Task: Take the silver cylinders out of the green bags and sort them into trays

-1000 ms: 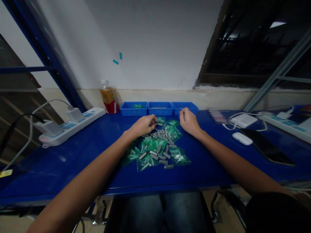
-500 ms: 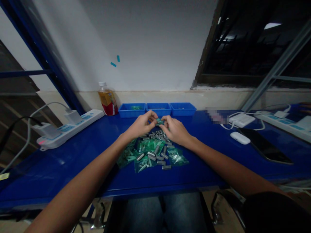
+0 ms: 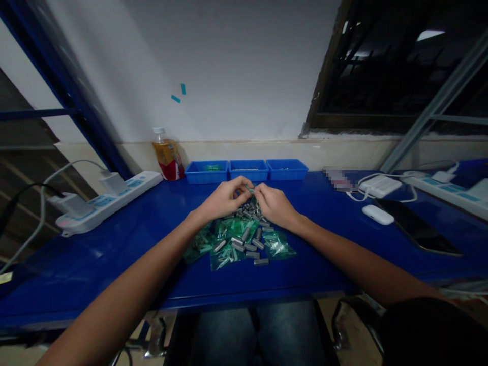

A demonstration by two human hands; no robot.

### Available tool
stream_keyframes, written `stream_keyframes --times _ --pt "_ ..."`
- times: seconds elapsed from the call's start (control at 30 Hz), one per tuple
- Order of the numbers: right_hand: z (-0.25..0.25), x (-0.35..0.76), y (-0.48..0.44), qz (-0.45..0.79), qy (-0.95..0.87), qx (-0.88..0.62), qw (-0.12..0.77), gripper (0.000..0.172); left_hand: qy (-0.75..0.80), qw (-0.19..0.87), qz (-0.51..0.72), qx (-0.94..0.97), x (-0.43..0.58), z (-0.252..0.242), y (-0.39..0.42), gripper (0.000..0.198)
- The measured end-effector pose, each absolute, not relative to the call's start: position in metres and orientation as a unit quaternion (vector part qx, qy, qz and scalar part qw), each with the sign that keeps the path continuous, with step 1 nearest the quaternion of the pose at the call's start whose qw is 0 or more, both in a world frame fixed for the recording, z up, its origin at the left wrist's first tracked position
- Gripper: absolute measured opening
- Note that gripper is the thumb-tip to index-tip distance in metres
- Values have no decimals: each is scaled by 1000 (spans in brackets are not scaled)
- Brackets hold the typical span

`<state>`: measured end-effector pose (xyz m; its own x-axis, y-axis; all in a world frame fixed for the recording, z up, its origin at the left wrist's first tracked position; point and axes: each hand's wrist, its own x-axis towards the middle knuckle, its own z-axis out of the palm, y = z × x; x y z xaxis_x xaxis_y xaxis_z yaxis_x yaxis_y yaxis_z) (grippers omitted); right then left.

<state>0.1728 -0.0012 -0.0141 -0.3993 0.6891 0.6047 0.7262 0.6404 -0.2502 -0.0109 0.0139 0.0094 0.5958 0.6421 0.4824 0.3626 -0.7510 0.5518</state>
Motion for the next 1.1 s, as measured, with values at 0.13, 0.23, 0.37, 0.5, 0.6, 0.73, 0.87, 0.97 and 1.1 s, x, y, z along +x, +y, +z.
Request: stream_keyframes --times 0.13,0.23,0.37,0.5,0.6,0.73,0.87,0.97,1.1 --pt "-15 173 0 -35 -837 -432 335 22 286 106 316 899 -11 12 9 17" --pt "-15 171 -2 -35 -846 -421 324 22 294 58 303 905 -12 11 10 16" --pt "-15 171 -3 -27 -853 -410 323 23 295 61 312 901 -15 10 12 14" --pt "-14 172 -3 -27 -845 -426 323 25 299 71 331 892 -14 11 12 14" --pt "-14 173 -4 -27 -841 -432 323 25 303 74 337 889 -12 10 11 14" --pt "-14 172 -5 -50 -839 -443 312 22 306 87 352 880 -7 7 9 15" --pt "-15 171 -5 -80 -837 -464 279 22 315 102 347 878 -5 4 8 15" --pt "-16 170 -4 -91 -832 -482 259 22 315 96 332 884 -7 2 10 17" --pt "-17 170 -2 -80 -832 -482 262 22 310 52 320 894 -10 2 12 17"
